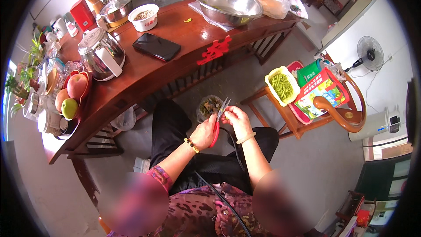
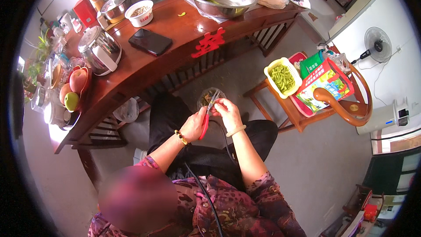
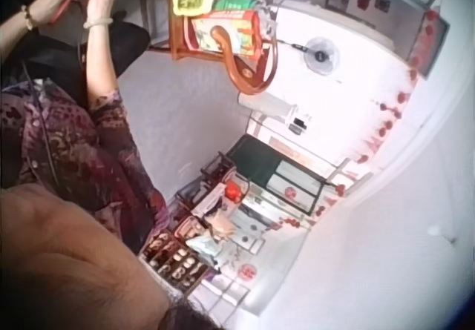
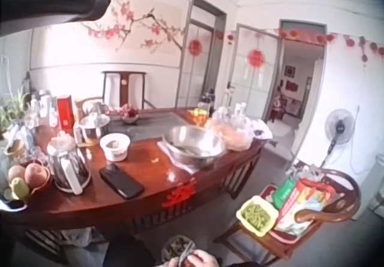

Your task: The person sits at a table and uses red-handled scissors to trim the ends of green edamame pods. They pick up pods from a metal bowl, cut the tips, and place the trimmed pods onto the table surface.

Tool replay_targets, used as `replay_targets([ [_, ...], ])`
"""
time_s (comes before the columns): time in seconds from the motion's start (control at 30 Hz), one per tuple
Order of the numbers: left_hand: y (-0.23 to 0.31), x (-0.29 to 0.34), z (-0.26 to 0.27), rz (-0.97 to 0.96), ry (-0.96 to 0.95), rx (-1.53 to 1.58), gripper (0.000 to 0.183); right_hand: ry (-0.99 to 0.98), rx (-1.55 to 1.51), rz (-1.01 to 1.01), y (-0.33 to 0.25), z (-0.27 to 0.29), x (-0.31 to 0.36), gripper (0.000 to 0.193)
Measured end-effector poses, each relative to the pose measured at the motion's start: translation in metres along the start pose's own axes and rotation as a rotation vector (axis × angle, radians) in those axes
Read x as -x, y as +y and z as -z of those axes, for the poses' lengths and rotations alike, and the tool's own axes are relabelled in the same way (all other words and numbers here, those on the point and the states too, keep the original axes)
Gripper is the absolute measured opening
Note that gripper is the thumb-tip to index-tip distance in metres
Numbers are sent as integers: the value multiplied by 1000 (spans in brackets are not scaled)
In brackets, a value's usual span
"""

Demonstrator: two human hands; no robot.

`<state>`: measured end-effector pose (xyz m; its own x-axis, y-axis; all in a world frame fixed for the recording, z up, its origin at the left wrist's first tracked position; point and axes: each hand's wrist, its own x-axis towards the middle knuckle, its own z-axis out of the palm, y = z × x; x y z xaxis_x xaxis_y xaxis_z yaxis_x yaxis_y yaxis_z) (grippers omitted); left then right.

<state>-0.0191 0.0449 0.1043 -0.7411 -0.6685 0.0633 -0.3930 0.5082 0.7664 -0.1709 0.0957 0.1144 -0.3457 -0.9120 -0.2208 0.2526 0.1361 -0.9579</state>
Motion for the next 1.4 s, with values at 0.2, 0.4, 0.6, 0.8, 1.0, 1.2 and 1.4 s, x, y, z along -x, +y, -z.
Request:
replay_targets([
  [0.2,-21,3,-16,-9,-21,99,42,39,74,22,10,8,-9,13],
  [0.4,-16,4,-10,72,-45,412,60,84,57,9,15,14,-12,7],
  [0.6,-14,5,-10,99,-20,391,62,116,-292,-63,-3,-6,-4,6],
  [0.8,-16,4,-3,17,37,236,57,-9,41,-17,4,7,-7,8],
  [1.0,-13,6,2,-64,37,65,58,-117,387,-9,-3,10,-2,18],
  [1.2,-8,10,4,-88,13,31,55,-173,470,-38,-2,13,0,20],
  [1.4,-12,9,1,-65,-32,96,55,-209,490,-53,-10,13,-1,20],
])
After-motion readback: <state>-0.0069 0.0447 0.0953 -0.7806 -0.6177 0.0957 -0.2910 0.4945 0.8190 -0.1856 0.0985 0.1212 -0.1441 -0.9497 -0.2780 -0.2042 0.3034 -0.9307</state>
